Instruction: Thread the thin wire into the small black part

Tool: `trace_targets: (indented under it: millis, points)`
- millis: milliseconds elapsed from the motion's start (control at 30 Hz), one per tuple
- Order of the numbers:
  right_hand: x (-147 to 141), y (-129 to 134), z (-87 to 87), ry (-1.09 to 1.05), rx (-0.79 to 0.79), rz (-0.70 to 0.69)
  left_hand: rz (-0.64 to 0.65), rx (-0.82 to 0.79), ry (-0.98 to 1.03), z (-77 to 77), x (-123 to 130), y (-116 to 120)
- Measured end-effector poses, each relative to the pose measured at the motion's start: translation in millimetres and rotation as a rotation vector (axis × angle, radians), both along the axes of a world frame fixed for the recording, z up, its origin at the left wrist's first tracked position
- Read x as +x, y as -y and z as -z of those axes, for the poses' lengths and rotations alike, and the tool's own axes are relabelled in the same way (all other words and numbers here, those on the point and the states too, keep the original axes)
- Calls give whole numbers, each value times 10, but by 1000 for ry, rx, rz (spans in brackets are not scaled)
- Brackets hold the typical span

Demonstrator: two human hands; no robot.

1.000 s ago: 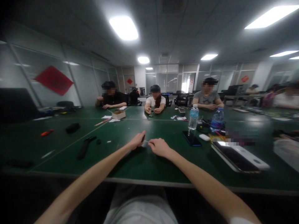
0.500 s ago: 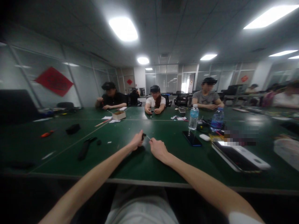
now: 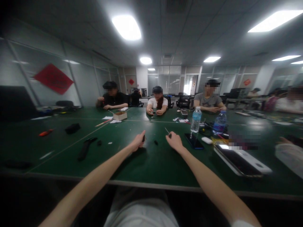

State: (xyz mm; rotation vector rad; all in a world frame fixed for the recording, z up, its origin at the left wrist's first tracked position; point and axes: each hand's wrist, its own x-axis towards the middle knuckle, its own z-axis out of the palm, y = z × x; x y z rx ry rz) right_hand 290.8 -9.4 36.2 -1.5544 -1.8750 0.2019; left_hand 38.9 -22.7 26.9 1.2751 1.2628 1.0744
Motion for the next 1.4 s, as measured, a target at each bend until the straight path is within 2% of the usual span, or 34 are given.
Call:
trace_targets:
  millis: [167, 367, 533, 700, 833, 1067, 1233, 1400]
  points:
    - [-272, 41, 87, 44, 68, -177, 5, 38, 6, 28, 1, -21]
    - [-559, 39, 145, 142, 9, -243, 28, 66, -44, 49, 15, -28]
    - [-479, -31, 132, 183, -56, -218, 16, 82, -75, 20, 48, 14]
    - [-347, 18, 77, 57, -78, -200, 82, 123, -98, -44, 89, 106]
    - [-348, 114, 58, -91, -125, -253, 169, 189, -150, -44, 138, 150]
    - [-491, 233, 96, -301, -57, -388, 209, 314, -226, 64, 196, 98]
    - [-508, 269, 94, -315, -54, -308, 208, 317, -244, 82, 183, 80]
    - [-465, 297, 71, -321, -45, -242, 261, 350, -250, 100, 162, 62]
